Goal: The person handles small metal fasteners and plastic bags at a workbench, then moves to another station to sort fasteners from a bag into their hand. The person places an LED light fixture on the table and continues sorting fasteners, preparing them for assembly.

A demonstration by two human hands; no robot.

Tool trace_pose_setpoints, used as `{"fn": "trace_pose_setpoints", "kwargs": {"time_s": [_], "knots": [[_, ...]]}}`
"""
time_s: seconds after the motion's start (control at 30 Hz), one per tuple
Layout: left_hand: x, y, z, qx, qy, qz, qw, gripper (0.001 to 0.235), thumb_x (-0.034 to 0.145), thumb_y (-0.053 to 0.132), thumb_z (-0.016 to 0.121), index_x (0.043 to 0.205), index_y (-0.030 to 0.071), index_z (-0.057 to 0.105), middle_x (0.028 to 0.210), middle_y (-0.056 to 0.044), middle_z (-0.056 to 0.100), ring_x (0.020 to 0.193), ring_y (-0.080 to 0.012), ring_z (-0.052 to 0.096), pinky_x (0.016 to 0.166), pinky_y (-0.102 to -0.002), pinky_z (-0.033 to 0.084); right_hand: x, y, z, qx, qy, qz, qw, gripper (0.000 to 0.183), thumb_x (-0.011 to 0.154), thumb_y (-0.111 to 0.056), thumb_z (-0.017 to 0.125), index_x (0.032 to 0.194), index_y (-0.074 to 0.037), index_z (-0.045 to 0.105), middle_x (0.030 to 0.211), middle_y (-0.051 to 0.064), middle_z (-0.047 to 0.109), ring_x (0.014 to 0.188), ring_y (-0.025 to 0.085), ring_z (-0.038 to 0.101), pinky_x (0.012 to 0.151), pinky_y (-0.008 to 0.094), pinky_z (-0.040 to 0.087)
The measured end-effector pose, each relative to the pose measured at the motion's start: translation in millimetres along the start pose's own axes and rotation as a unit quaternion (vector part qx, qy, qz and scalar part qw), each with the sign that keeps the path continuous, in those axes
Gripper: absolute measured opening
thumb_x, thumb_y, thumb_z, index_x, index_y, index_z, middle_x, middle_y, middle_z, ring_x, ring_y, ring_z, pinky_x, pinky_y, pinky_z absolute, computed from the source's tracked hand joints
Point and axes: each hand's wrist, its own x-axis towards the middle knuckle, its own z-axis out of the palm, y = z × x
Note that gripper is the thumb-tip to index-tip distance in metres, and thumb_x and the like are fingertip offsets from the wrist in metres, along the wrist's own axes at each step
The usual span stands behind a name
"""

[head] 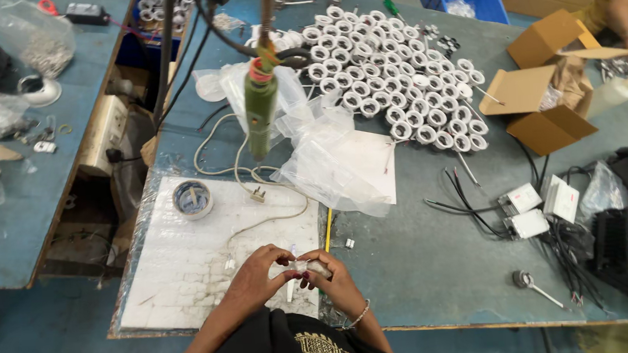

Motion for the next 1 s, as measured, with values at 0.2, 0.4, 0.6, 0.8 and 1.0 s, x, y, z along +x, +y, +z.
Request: {"fn": "trace_pose_setpoints", "kwargs": {"time_s": [0.2,0.4,0.6,0.8,1.0], "knots": [[1.5,-20.0,10.7,-0.08,-0.012,0.002,0.997,0.038,0.078,0.029,0.084,0.106,0.004,0.075,0.103,-0.007,0.071,0.097,-0.0197,0.07,0.084,-0.035,0.056,3.4,-9.2,-3.5,0.008,-0.031,0.012,0.999,0.029,0.098,-0.006,0.064,0.125,-0.004,0.055,0.097,0.007,0.067,0.086,0.014,0.07,0.076,0.029,0.057],[6.5,-52.0,22.2,-0.311,-0.091,-0.083,0.943,0.036,0.086,0.025,0.077,0.115,0.002,0.074,0.1,-0.007,0.078,0.088,-0.0113,0.07,0.081,-0.027,0.058,8.9,-9.7,-11.1,0.047,-0.082,-0.008,0.995,0.031,0.096,-0.003,0.065,0.123,-0.004,0.051,0.11,0.007,0.06,0.092,0.018,0.069,0.083,0.032,0.059],[4.4,-48.4,19.6,-0.317,-0.101,0.021,0.943,0.029,0.085,0.018,0.083,0.107,0.0,0.074,0.093,-0.003,0.074,0.086,-0.0076,0.067,0.078,-0.025,0.055,6.4,-1.6,-21.9,-0.056,-0.037,-0.014,0.998,0.032,0.088,0.002,0.065,0.12,-0.001,0.061,0.116,0.004,0.058,0.106,0.014,0.059,0.085,0.029,0.054],[-7.9,-33.8,19.7,-0.335,-0.026,-0.024,0.942,0.023,0.083,0.018,0.084,0.096,0.002,0.073,0.082,0.001,0.07,0.072,-0.0039,0.06,0.064,-0.022,0.048,11.0,-28.9,-13.1,-0.125,-0.034,-0.044,0.991,0.038,0.088,-0.005,0.069,0.126,-0.005,0.063,0.128,0.006,0.064,0.112,0.017,0.06,0.092,0.031,0.051],[0.3,-41.1,32.1,-0.465,0.041,-0.021,0.884,0.024,0.086,0.015,0.081,0.101,0.0,0.069,0.081,0.0,0.069,0.068,-0.0065,0.059,0.059,-0.023,0.047,15.4,-68.6,12.4,-0.327,-0.036,-0.209,0.921,0.037,0.089,-0.011,0.07,0.124,-0.002,0.064,0.133,0.011,0.065,0.128,0.023,0.058,0.109,0.039,0.043]]}}
